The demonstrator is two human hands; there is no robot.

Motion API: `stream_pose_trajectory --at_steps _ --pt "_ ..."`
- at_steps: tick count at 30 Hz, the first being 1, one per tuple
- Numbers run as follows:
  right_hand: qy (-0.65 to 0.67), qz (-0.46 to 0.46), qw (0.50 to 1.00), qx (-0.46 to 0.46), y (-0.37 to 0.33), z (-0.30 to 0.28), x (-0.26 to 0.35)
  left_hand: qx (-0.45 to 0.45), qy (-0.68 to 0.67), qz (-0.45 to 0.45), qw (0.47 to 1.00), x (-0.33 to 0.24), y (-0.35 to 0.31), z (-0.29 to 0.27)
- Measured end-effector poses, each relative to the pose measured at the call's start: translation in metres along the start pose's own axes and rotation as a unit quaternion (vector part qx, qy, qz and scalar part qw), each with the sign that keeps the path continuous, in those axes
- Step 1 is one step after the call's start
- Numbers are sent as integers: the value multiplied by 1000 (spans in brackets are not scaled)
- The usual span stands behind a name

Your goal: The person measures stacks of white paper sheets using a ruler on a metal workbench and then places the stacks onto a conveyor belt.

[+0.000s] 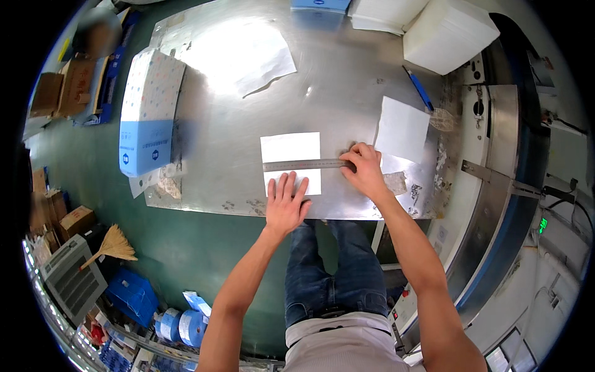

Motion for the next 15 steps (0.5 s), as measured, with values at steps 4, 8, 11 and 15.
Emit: stream_pose_trajectory --at_steps 4,8,11,15 --pt "10 0 1000 0 2 1 0 -3 5 0 1000 1 0 2" --pt "0 2 1000 -3 1 1 -2 -4 9 2 1000 -1 1 3" --pt "-4 14 1000 6 2 1 1 4 11 -1 1000 0 0 4" --pt "-18 29 999 17 3 1 5 12 13 -5 1000 -1 0 3"
Point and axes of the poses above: each hand's wrist, its own y-axis towards the middle knuckle, its own z-axis out of the palm, x = y × z, the point moved 6 cm from there along y, towards the middle knuckle, and after that the axes turned 10 degrees about z, right-handed, at the moved point
